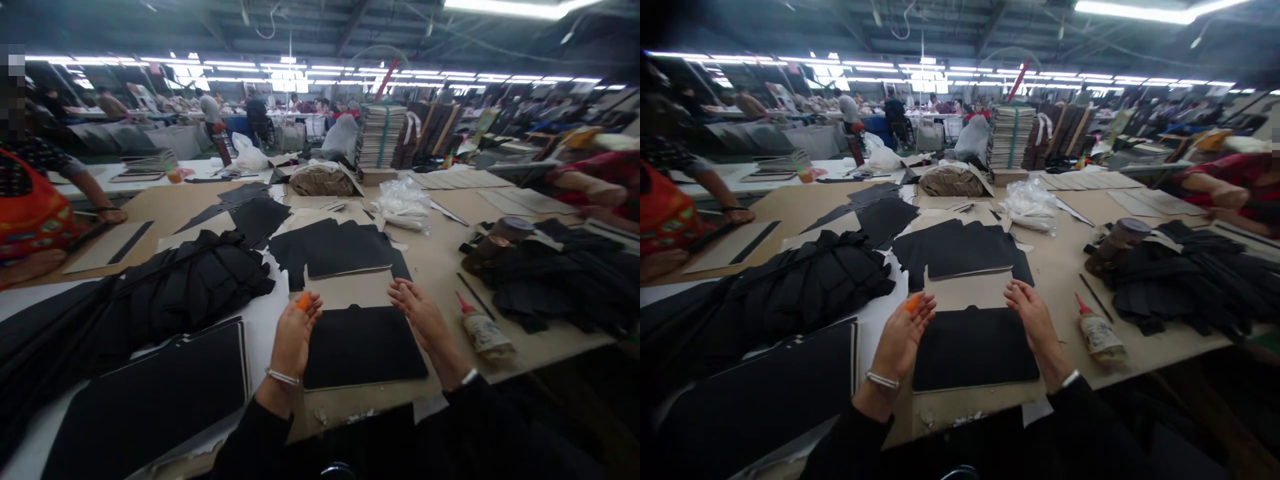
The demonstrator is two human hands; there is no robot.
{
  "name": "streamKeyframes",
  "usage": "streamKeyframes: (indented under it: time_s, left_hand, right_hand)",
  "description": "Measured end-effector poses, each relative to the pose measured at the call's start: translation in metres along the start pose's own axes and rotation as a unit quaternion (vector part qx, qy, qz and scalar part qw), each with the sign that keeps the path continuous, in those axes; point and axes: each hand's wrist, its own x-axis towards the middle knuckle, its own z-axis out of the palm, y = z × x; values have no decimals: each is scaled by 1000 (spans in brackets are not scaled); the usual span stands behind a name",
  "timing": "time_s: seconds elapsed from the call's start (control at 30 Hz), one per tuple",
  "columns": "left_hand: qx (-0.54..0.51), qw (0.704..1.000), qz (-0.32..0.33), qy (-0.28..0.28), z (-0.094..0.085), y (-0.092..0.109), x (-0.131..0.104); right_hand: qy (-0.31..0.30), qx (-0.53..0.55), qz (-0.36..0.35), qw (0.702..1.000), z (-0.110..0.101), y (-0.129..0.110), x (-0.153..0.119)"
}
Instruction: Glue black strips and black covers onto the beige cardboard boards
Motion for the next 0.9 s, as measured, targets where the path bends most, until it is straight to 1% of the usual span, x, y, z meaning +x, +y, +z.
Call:
streamKeyframes:
  time_s: [0.03,0.1,0.13,0.17,0.2,0.27,0.4,0.53,0.67,0.8,0.9]
  left_hand:
    - [-75,995,-66,9,7,9,14]
    - [-158,970,-182,38,16,22,41]
    - [-175,958,-221,55,19,26,53]
    - [-182,950,-243,70,20,29,63]
    - [-186,946,-253,80,20,30,70]
    - [-186,947,-248,89,18,29,81]
    - [-177,949,-236,111,18,26,93]
    - [-159,950,-225,146,24,26,107]
    - [-129,954,-213,166,29,26,121]
    - [-83,962,-200,166,29,26,130]
    - [-40,969,-183,160,28,26,136]
  right_hand:
    - [36,75,62,995,6,-6,14]
    - [71,114,95,986,16,-13,42]
    - [87,123,106,983,20,-13,54]
    - [99,124,111,981,23,-12,65]
    - [111,129,117,978,25,-10,74]
    - [128,135,128,974,27,-4,89]
    - [133,125,128,975,27,3,112]
    - [138,83,121,980,28,-1,136]
    - [125,33,105,986,30,-6,157]
    - [112,-16,75,991,27,-10,168]
    - [80,-47,28,995,25,-12,167]
